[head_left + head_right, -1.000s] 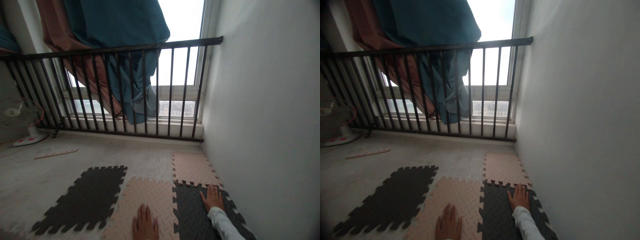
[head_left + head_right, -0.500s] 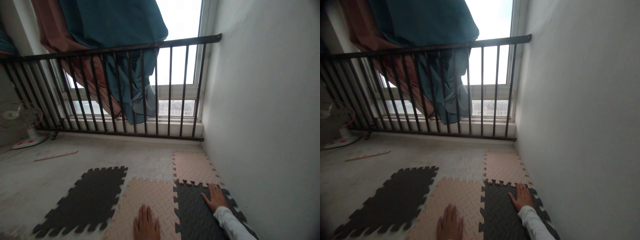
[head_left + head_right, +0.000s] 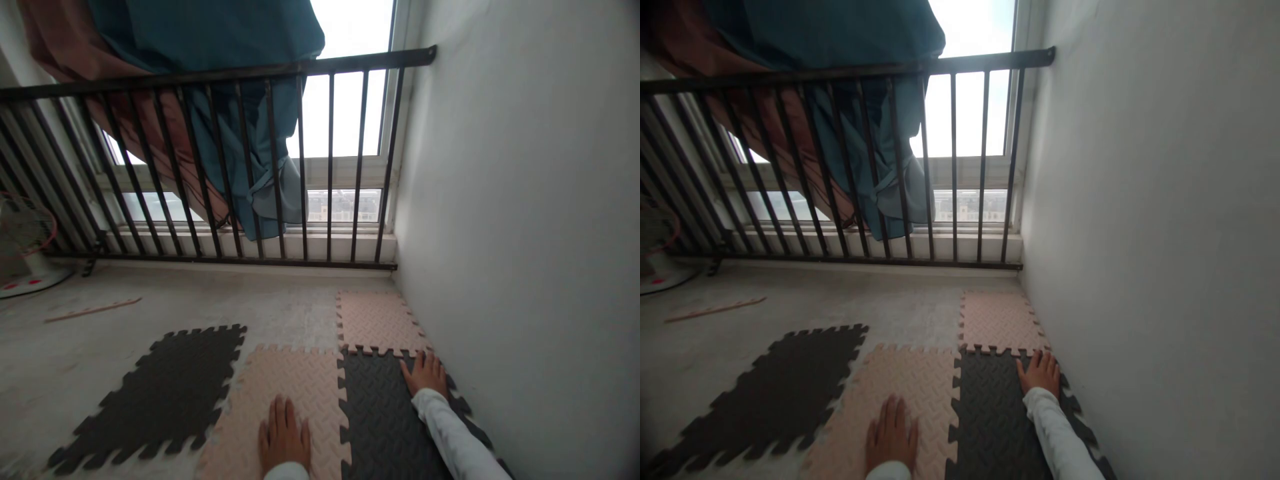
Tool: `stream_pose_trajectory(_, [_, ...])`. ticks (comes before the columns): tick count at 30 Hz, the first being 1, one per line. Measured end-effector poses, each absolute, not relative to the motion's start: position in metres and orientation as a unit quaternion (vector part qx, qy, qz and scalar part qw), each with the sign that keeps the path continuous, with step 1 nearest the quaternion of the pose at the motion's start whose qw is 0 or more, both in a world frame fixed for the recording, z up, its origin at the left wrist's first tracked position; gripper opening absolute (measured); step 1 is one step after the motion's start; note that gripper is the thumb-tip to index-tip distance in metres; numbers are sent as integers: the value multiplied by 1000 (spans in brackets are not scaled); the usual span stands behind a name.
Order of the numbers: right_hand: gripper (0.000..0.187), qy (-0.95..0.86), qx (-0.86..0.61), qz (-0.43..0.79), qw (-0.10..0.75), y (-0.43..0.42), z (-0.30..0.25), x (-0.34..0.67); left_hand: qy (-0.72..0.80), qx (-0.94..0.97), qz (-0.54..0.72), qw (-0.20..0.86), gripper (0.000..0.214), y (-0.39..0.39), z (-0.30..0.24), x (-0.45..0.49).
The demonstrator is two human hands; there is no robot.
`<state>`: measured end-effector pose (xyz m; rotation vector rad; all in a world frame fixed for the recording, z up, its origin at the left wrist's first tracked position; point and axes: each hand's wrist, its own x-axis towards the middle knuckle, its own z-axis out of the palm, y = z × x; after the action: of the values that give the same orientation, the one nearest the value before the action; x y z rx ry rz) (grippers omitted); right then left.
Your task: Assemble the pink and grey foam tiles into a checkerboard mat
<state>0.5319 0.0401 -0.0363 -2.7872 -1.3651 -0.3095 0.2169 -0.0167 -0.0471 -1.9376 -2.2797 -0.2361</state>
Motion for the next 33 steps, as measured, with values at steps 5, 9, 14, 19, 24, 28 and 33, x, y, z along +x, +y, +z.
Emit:
stream_pose_trajectory(5, [67, -439, -895, -82, 1, 39, -30, 529, -755, -648, -72, 71, 46, -18, -44, 217])
stream_pose_trajectory(9, [67, -444, -891, -94, 9, 41, -39, 534, -752, -650, -75, 76, 46, -18, -43, 217])
stream_pose_trajectory(14, [60, -483, -870, -101, 18, 44, -50, 542, -752, -650, -76, 77, 45, -19, -44, 217])
stream_pose_trajectory(19, [59, -521, -848, -99, 17, 49, -52, 547, -750, -650, -91, 78, 44, -19, -44, 216])
stream_pose_trajectory(24, [56, -541, -832, -118, 30, 49, -50, 550, -756, -647, -68, 71, 47, -20, -40, 218])
stream_pose_trajectory(28, [43, -643, -757, -104, 58, 46, -43, 542, -760, -645, -51, 62, 48, -21, -34, 220])
stream_pose_trajectory(33, [37, -659, -741, -102, 81, 56, -33, 491, -761, -645, -44, 41, 49, -20, -33, 220])
